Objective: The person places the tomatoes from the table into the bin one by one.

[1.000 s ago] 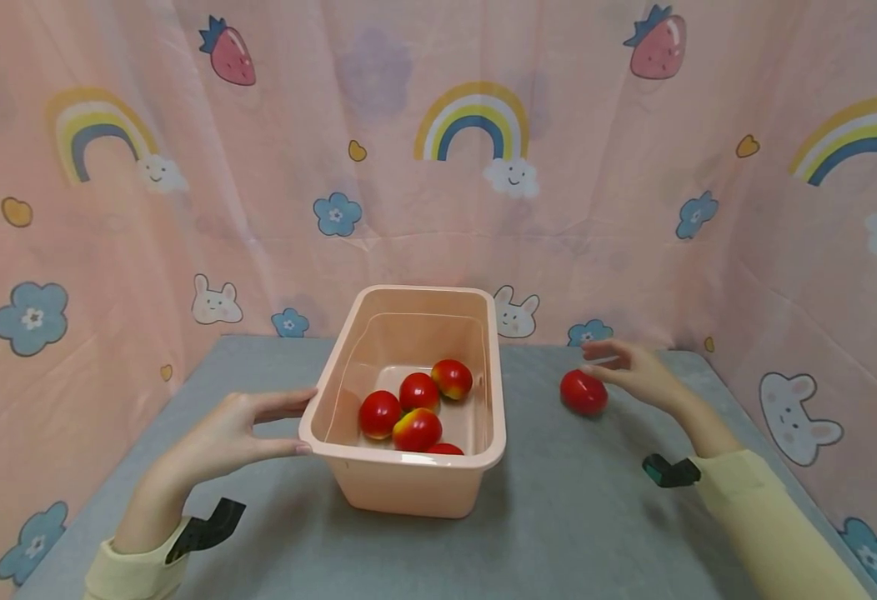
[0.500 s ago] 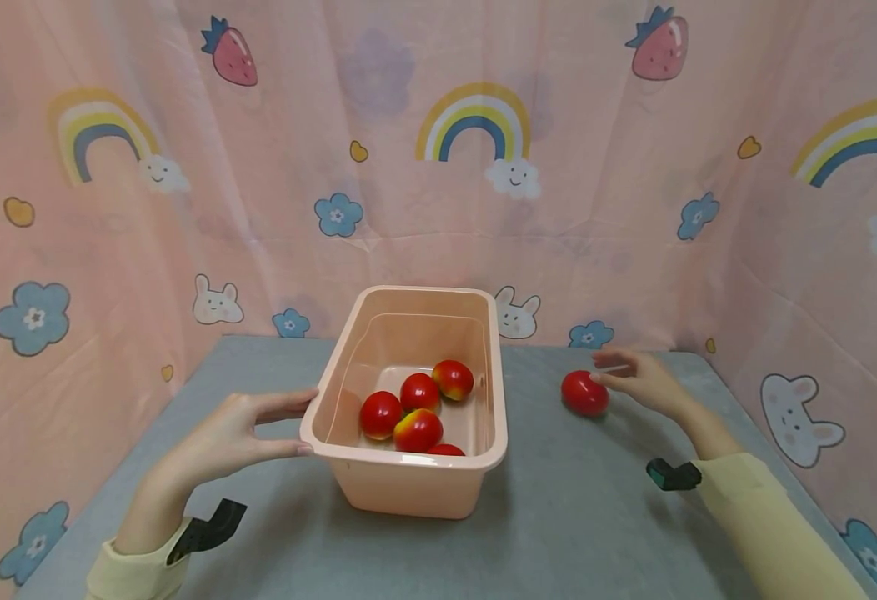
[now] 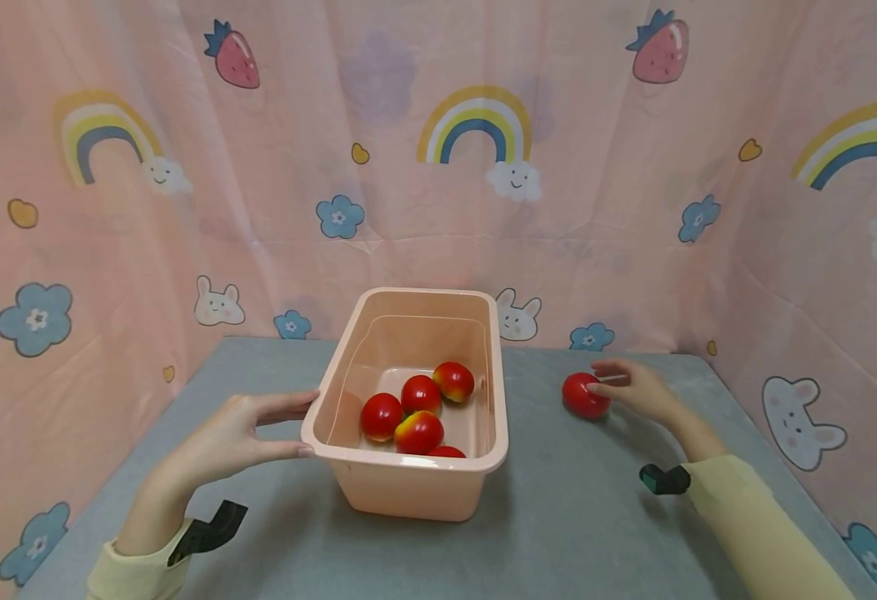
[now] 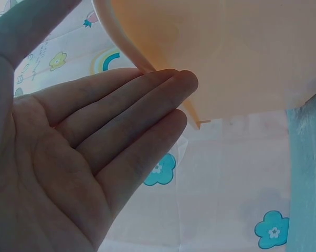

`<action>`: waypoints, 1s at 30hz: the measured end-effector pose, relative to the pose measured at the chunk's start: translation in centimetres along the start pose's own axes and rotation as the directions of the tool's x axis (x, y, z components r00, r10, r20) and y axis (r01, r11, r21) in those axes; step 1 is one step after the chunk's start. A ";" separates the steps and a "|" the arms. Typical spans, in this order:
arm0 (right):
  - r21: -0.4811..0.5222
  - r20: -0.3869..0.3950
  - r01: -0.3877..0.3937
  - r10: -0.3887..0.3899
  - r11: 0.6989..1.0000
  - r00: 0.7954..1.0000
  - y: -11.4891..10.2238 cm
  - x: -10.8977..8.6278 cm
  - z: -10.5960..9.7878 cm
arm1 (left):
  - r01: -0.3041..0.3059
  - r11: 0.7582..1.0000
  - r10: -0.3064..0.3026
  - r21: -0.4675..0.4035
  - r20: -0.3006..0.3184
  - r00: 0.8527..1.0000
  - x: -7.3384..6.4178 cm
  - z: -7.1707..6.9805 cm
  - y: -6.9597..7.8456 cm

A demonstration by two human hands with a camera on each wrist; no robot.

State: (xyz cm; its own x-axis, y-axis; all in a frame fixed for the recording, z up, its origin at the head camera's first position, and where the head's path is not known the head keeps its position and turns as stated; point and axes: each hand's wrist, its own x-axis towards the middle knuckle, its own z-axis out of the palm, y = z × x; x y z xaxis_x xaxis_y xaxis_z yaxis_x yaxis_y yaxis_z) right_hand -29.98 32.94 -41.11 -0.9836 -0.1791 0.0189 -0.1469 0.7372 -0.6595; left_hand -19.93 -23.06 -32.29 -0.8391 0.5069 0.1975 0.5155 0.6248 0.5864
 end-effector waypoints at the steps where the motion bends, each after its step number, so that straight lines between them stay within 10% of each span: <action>1: 0.000 -0.002 -0.003 0.003 1.000 1.000 0.1 0.0 0.1 | -0.002 1.000 0.002 0.002 -0.001 1.000 0.0 0.0 0.0; 30: -0.006 0.022 -0.033 0.033 0.999 0.999 0.4 0.0 1.3 | 0.007 1.000 -0.007 -0.002 0.019 1.000 0.1 -0.1 -0.1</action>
State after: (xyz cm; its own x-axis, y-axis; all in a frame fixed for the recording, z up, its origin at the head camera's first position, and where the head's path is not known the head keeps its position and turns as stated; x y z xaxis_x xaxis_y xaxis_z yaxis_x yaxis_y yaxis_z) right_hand -29.89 32.39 -42.38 -0.9854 -0.1690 -0.0189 -0.1154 0.7462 -0.6557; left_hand -20.08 -23.11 -32.29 -0.8393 0.5137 0.1782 0.5090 0.6271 0.5896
